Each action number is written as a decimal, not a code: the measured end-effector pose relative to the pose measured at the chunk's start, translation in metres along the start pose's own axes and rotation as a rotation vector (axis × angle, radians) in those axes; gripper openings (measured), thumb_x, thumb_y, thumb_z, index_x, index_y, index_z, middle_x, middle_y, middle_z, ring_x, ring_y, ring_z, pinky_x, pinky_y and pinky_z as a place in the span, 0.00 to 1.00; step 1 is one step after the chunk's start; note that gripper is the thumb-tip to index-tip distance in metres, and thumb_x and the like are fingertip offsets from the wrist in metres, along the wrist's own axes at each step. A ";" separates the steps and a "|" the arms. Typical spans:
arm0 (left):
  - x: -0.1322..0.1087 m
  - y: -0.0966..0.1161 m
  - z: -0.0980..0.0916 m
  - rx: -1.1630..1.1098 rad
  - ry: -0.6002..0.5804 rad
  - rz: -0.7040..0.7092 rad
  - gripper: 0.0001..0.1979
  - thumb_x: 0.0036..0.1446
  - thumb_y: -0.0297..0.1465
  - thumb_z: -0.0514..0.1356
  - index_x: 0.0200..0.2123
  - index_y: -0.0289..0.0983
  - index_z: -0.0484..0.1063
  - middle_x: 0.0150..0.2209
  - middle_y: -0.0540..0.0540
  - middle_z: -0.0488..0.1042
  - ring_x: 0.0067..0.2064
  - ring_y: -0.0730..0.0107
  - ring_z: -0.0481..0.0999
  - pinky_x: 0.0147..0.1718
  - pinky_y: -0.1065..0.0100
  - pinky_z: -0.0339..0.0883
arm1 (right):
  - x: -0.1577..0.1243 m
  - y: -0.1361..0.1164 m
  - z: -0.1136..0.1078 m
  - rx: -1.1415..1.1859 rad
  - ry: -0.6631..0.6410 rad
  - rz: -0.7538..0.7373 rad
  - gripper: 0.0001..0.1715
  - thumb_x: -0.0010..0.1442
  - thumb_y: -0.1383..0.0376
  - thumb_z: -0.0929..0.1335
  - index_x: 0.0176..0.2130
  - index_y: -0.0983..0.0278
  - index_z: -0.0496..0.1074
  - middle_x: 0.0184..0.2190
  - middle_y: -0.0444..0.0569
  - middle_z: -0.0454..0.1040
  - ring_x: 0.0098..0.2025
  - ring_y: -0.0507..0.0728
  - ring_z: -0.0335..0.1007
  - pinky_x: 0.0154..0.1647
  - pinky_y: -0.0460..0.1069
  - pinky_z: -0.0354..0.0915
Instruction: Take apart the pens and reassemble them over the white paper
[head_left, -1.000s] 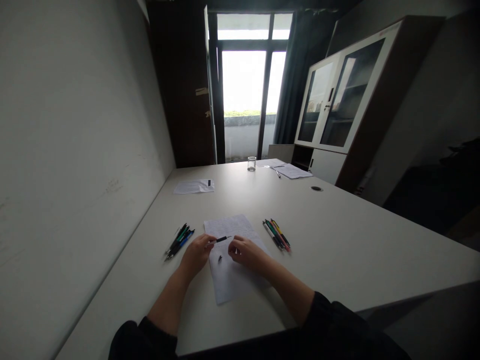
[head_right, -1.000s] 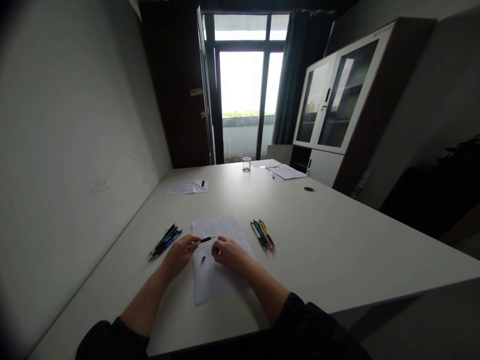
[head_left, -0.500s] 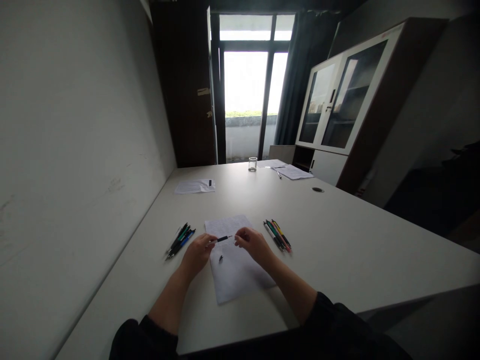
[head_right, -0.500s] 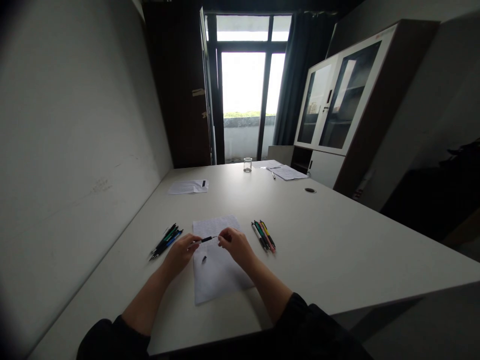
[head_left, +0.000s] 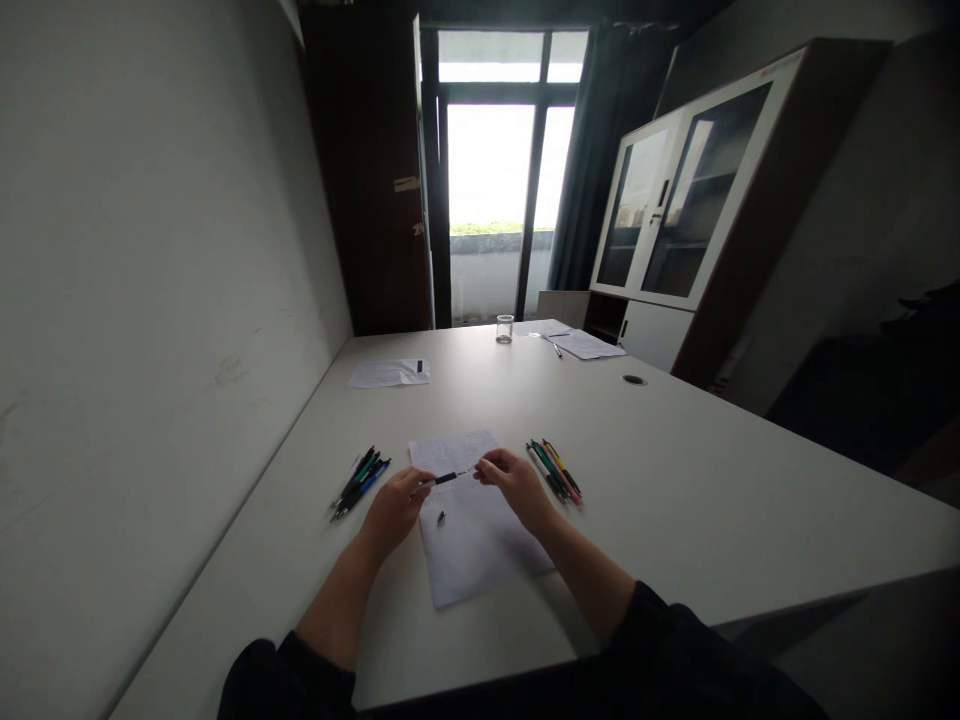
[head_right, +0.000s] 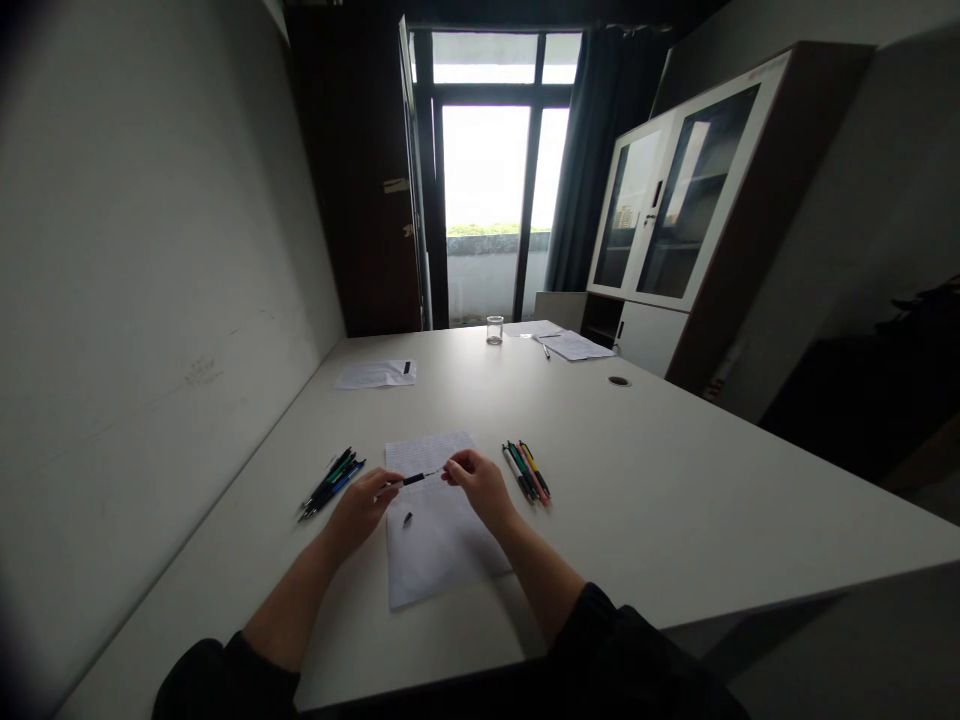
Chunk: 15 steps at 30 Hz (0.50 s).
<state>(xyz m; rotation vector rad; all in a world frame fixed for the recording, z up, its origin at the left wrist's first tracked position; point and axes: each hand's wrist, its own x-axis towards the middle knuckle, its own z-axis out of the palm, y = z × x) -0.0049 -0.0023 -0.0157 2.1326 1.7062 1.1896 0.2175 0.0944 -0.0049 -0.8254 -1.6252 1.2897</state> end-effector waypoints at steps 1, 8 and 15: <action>0.000 0.000 0.000 -0.001 0.001 0.002 0.09 0.61 0.25 0.56 0.43 0.40 0.73 0.40 0.44 0.75 0.43 0.62 0.75 0.43 0.63 0.70 | 0.000 0.000 0.000 -0.002 -0.001 0.002 0.20 0.55 0.52 0.71 0.35 0.68 0.72 0.30 0.52 0.79 0.33 0.57 0.77 0.38 0.52 0.74; 0.000 0.003 -0.002 -0.007 0.006 0.018 0.09 0.60 0.25 0.57 0.43 0.40 0.73 0.40 0.45 0.76 0.42 0.63 0.76 0.41 0.65 0.70 | -0.002 -0.005 0.002 0.029 -0.015 0.014 0.18 0.55 0.54 0.71 0.34 0.67 0.72 0.29 0.51 0.78 0.33 0.57 0.77 0.38 0.51 0.73; 0.000 0.003 -0.001 -0.004 -0.003 0.023 0.11 0.60 0.22 0.57 0.43 0.40 0.72 0.41 0.45 0.75 0.44 0.63 0.75 0.42 0.65 0.69 | -0.004 0.001 0.002 0.081 -0.064 0.028 0.15 0.58 0.57 0.70 0.36 0.68 0.71 0.32 0.52 0.78 0.34 0.56 0.77 0.40 0.51 0.73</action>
